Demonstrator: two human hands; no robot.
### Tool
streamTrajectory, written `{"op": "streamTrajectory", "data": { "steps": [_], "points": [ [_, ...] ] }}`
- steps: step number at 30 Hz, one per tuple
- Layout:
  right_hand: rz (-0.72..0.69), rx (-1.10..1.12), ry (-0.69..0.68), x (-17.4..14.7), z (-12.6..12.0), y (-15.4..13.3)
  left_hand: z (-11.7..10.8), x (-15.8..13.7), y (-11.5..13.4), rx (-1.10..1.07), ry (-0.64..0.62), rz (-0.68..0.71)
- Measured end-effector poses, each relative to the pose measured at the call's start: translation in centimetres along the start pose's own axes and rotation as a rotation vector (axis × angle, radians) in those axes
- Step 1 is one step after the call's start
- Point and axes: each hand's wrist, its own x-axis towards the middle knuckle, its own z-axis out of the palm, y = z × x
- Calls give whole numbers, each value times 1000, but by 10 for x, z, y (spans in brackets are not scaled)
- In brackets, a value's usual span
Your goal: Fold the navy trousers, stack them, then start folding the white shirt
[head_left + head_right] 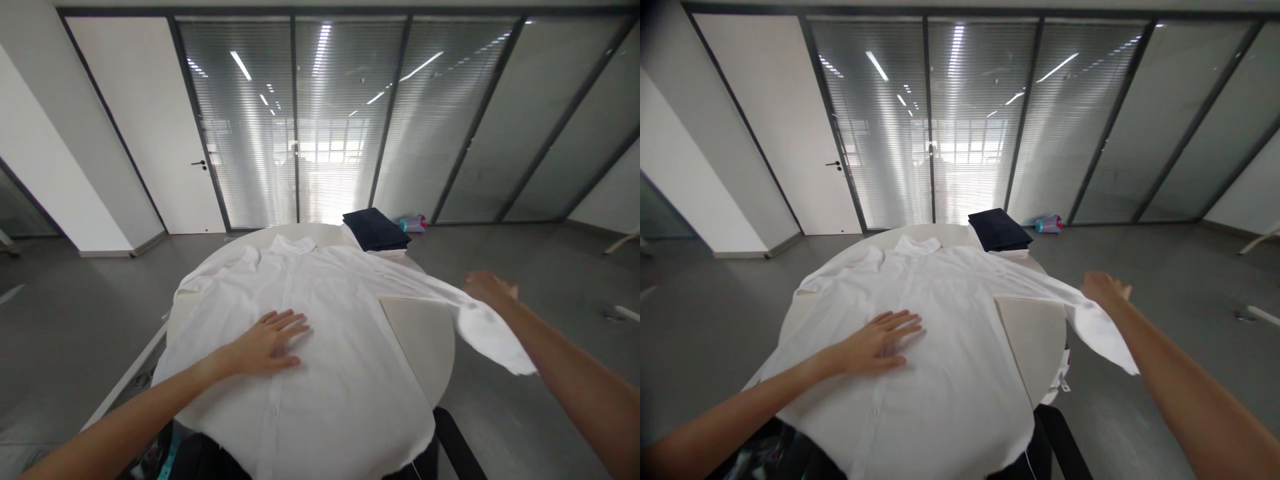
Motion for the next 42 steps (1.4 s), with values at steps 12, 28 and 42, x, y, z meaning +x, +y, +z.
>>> {"op": "streamTrajectory", "data": {
  "steps": [12, 28, 42],
  "points": [
    [-602, -310, -621, -28, 176, -153, -26, 45, -196, 205, 171, -571],
    [-369, -446, -603, 6, 280, -169, -17, -26, -252, 247, 67, -793],
    [-505, -421, -706, -15, 279, -193, -13, 95, -211, 192, 216, -644]
  ]
}}
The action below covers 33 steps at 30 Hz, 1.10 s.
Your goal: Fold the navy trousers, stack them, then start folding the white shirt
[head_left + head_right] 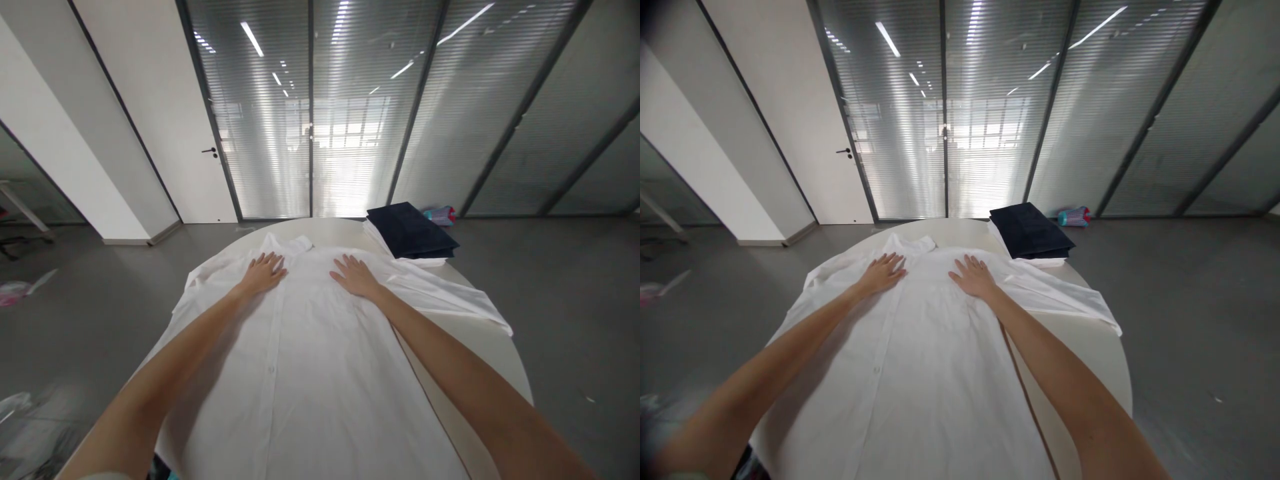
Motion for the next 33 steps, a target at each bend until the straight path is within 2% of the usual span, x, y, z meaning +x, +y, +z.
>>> {"op": "streamTrajectory", "data": {
  "steps": [3, 9, 13, 16, 18, 23, 29, 31, 33],
  "points": [
    [36, -6, -33, 0, 3, 9, 5, 16, 7, 27, -10, -24],
    [41, -23, 3, 3, 6, 21, 2, 47, 20, 91, 178, -41],
    [46, -27, 25, 3, 6, 22, 9, 71, 34, 90, 258, 57],
    [74, -24, 11, 4, 4, 25, 18, 85, 39, 15, 281, 9],
    [101, -20, 3, 5, 2, 27, 21, 92, 40, -26, 252, -52],
    [132, -10, -8, 8, 2, 34, 21, 111, 35, 20, 69, -28],
    [149, 0, -4, 9, 2, 38, 16, 132, 36, 26, -119, -113],
    [150, -1, 0, 8, 1, 37, 16, 134, 46, 59, -29, -144],
    [150, -1, 6, 7, 1, 36, 19, 133, 62, 107, 132, -67]
  ]
}}
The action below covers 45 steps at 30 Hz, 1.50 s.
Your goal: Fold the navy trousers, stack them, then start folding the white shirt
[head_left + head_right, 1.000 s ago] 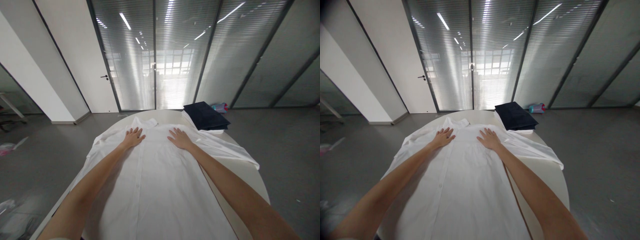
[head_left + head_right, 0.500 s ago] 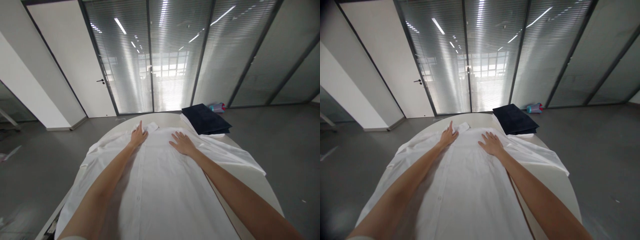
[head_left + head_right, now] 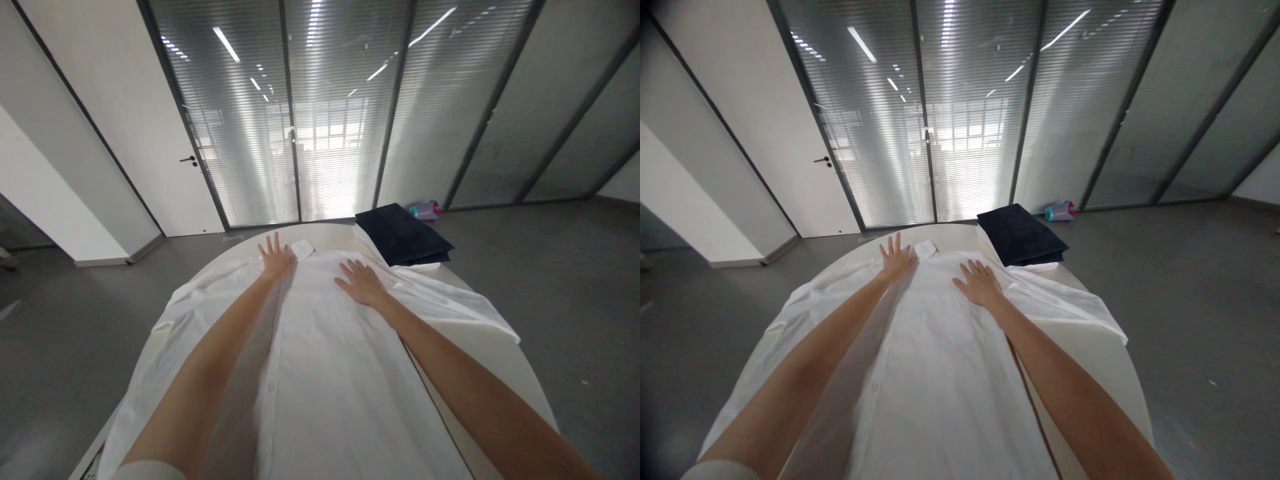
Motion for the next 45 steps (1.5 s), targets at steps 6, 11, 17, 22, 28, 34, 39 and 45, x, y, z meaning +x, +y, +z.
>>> {"op": "streamTrajectory", "data": {
  "steps": [6, 11, 17, 22, 28, 34, 39, 45],
  "points": [
    [-9, -5, 14, 0, 1, 0, 11, 0, 45, -110, -1, 343],
    [-16, 21, 26, -1, 1, 2, 17, 9, 53, -124, -219, 203],
    [-21, 42, 52, -7, -3, 2, 2, -13, 61, -85, 12, 255],
    [-64, 36, 144, -15, -9, 0, -22, -82, 79, -122, 57, 424],
    [-209, 22, 199, -32, -36, -5, -57, -176, 63, -209, -65, 442],
    [-318, 30, -3, -65, -24, -7, -78, -216, 0, -241, -147, 285],
    [-285, -8, -87, -78, -13, -4, -78, -249, -55, -226, -174, 116],
    [-320, 21, -41, -91, -23, -14, -72, -281, -83, -64, -234, 149]
  ]
}}
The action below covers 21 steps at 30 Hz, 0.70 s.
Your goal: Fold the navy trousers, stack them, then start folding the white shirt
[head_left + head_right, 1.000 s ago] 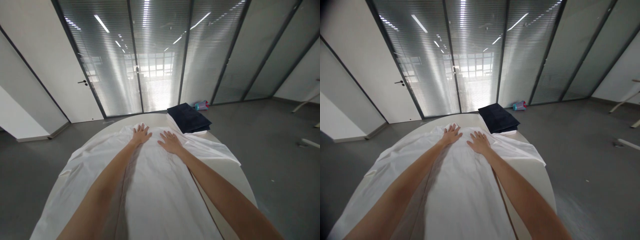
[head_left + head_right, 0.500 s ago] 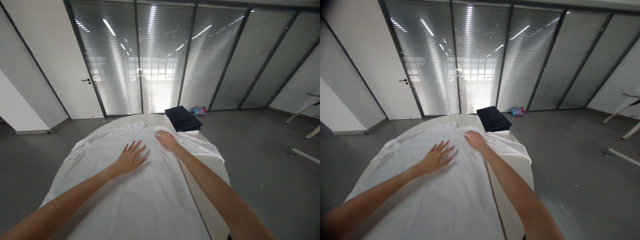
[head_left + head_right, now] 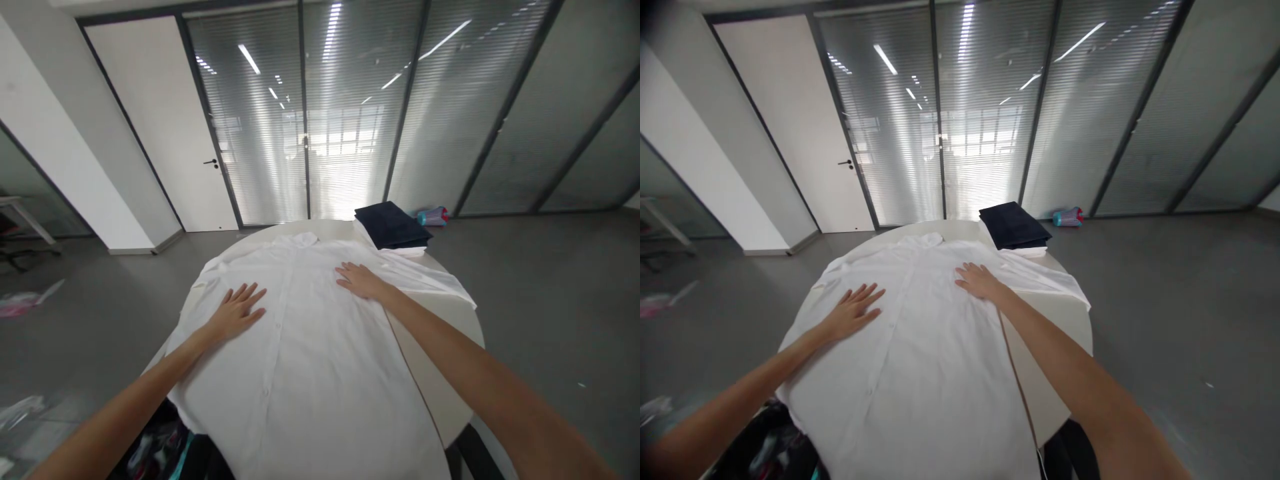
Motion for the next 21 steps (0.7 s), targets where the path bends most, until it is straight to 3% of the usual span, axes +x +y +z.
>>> {"op": "streamTrajectory", "data": {
  "steps": [4, 7, 10, 12, 14, 16, 19, 21],
  "points": [
    [-9, 111, 228, -43, -19, 14, 1, -9, -6, 22, 0, 41],
    [148, 172, 440, -96, -33, 63, 4, -11, -10, 22, 1, 52],
    [454, 244, 563, -160, -35, 131, 9, -10, -11, 15, 8, 42],
    [771, 324, 608, -201, -24, 168, 11, -9, -11, 12, 18, 33],
    [963, 375, 566, -235, -6, 189, 13, -8, -11, 14, 26, 35],
    [1029, 548, 426, -255, 16, 190, 14, -8, -10, 18, 27, 43],
    [1009, 1060, 183, -257, 48, 169, 14, -8, -9, 25, 25, 46],
    [930, 1332, 207, -244, 63, 150, 13, -9, -8, 27, 28, 43]
  ]
}}
